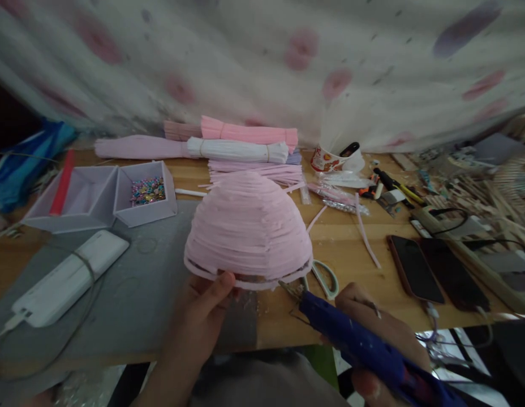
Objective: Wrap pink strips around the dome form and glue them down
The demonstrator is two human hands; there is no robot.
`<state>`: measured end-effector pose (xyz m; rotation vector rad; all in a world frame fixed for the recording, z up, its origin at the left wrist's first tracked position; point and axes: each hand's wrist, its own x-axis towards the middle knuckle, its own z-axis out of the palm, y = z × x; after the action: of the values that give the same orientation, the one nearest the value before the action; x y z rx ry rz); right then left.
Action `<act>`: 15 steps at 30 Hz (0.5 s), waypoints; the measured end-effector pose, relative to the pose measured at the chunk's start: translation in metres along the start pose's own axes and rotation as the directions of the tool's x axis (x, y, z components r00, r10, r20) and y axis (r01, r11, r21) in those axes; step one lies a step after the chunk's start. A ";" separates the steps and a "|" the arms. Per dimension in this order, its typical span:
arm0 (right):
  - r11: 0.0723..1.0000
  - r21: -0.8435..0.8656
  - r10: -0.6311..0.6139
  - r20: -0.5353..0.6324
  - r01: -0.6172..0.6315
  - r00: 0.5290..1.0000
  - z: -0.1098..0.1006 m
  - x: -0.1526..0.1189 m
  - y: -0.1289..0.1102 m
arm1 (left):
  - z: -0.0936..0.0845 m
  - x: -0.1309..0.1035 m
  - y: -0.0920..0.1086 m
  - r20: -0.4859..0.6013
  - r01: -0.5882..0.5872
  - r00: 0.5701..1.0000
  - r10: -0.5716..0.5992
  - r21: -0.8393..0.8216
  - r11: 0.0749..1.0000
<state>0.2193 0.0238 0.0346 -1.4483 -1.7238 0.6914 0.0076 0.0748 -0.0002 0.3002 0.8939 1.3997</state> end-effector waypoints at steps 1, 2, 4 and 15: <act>1.000 0.011 -0.004 0.002 0.004 1.000 0.000 0.001 -0.001 | 0.000 0.000 0.001 -0.002 0.000 1.000 0.000 0.005 1.000; 1.000 0.019 -0.014 0.010 0.014 1.000 -0.001 0.002 -0.001 | 0.000 0.001 0.001 -0.002 0.000 1.000 0.000 0.011 1.000; 0.999 0.015 -0.033 0.031 0.033 0.999 -0.002 0.003 0.003 | 0.001 0.001 0.002 0.003 0.008 1.000 -0.008 0.023 1.000; 0.998 -0.034 -0.046 0.082 0.049 0.996 -0.005 0.001 0.014 | 0.002 0.000 0.000 0.052 -0.010 0.999 0.006 0.079 0.997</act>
<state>0.2316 0.0269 0.0264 -1.4165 -1.8360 0.7058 0.0088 0.0751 0.0013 0.3982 0.9076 1.3599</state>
